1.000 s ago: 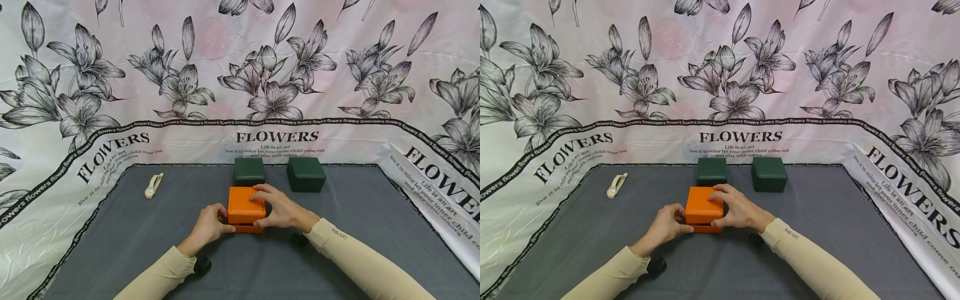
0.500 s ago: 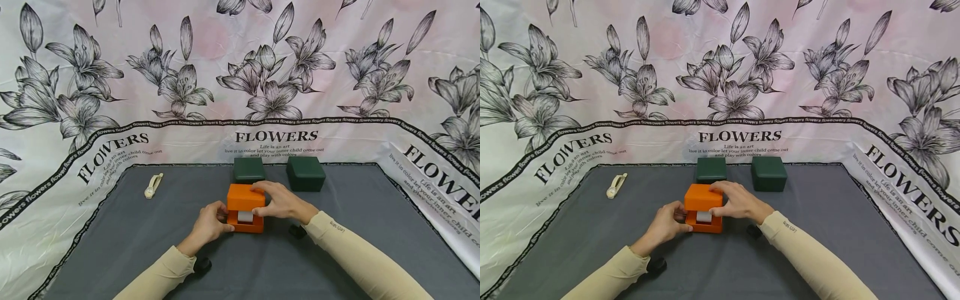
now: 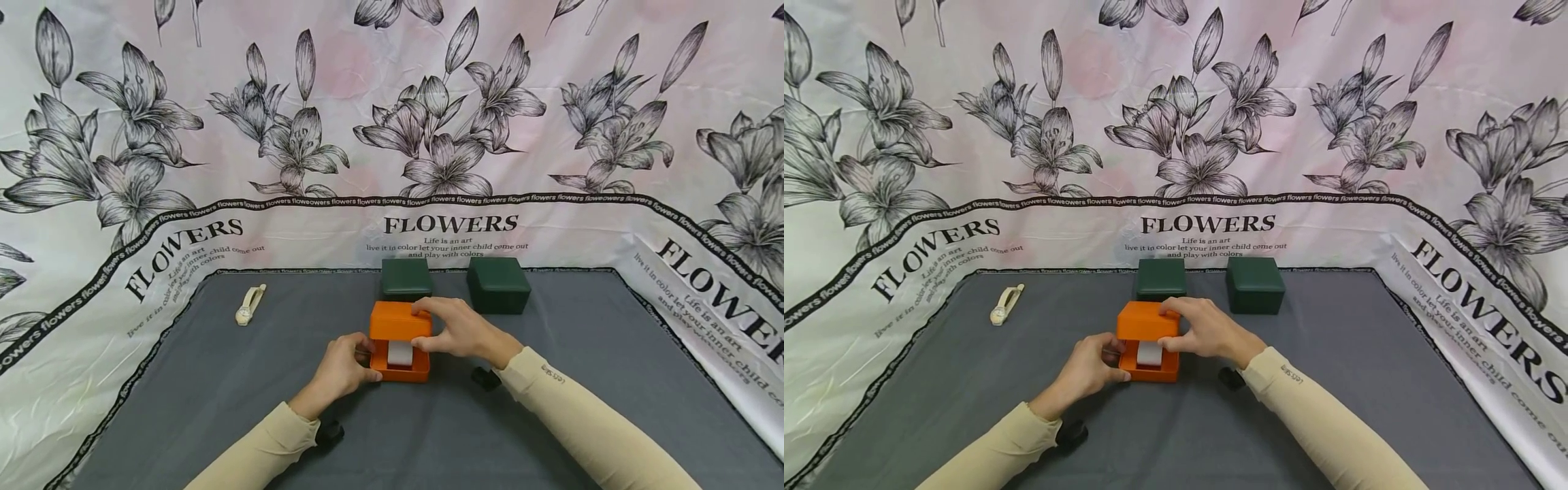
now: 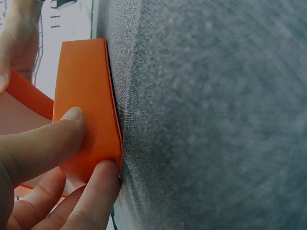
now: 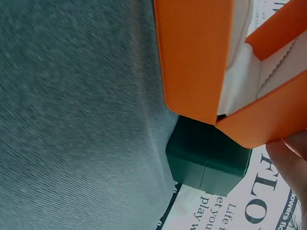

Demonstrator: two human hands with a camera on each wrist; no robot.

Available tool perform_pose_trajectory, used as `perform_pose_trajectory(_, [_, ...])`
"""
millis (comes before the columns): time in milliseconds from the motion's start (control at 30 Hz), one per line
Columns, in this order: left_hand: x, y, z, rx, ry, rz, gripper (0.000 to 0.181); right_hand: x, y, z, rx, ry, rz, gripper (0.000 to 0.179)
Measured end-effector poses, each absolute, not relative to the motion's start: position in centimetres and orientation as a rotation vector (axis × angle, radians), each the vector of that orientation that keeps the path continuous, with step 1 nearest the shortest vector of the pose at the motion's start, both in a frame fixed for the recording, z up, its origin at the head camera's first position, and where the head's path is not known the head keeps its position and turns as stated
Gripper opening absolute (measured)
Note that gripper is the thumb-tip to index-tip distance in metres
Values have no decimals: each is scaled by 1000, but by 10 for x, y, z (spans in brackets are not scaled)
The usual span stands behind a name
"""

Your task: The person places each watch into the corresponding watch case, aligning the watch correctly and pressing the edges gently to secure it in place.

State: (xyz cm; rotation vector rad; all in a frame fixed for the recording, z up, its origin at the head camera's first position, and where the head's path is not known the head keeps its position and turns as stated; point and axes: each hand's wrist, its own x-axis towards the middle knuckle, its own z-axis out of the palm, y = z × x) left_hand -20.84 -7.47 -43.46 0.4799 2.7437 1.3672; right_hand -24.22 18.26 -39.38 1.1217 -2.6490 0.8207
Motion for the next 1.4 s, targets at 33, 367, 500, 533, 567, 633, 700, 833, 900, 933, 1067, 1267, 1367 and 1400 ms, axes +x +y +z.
perform_pose_trajectory(33, [-208, -75, -435, 478, 2743, 1365, 40, -241, 183, -395, 1141, -2635, 818, 49])
perform_pose_trajectory(367, [-209, -73, -436, 464, 2771, 1343, 39, -242, 184, -393, 1167, -2652, 755, 54])
perform_pose_trajectory(500, [-208, -72, -436, 453, 2767, 1353, 40, -250, 186, -388, 1142, -2678, 815, 53])
perform_pose_trajectory(533, [-208, -71, -436, 448, 2766, 1357, 40, -253, 186, -387, 1134, -2669, 843, 52])
perform_pose_trajectory(567, [-208, -71, -436, 444, 2766, 1359, 40, -255, 186, -386, 1128, -2652, 879, 50])
perform_pose_trajectory(633, [-207, -70, -437, 440, 2771, 1362, 40, -261, 187, -384, 1113, -2613, 947, 47])
perform_pose_trajectory(700, [-207, -70, -437, 437, 2778, 1360, 41, -268, 188, -383, 1093, -2571, 991, 42])
perform_pose_trajectory(833, [-206, -69, -437, 428, 2789, 1355, 40, -278, 190, -381, 1060, -2544, 1025, 36])
perform_pose_trajectory(900, [-206, -69, -437, 431, 2792, 1357, 40, -281, 191, -378, 1031, -2554, 1049, 36])
perform_pose_trajectory(933, [-205, -69, -437, 435, 2790, 1361, 40, -284, 191, -378, 1015, -2560, 1061, 37])
perform_pose_trajectory(1067, [-204, -69, -438, 449, 2792, 1364, 40, -290, 190, -376, 967, -2597, 1140, 40])
perform_pose_trajectory(1267, [-203, -71, -438, 448, 2792, 1360, 39, -294, 187, -377, 942, -2617, 1221, 35])
perform_pose_trajectory(1367, [-203, -70, -438, 453, 2794, 1351, 39, -294, 188, -377, 917, -2638, 1227, 36])
perform_pose_trajectory(1400, [-204, -69, -438, 459, 2793, 1349, 39, -294, 189, -377, 904, -2644, 1229, 38])
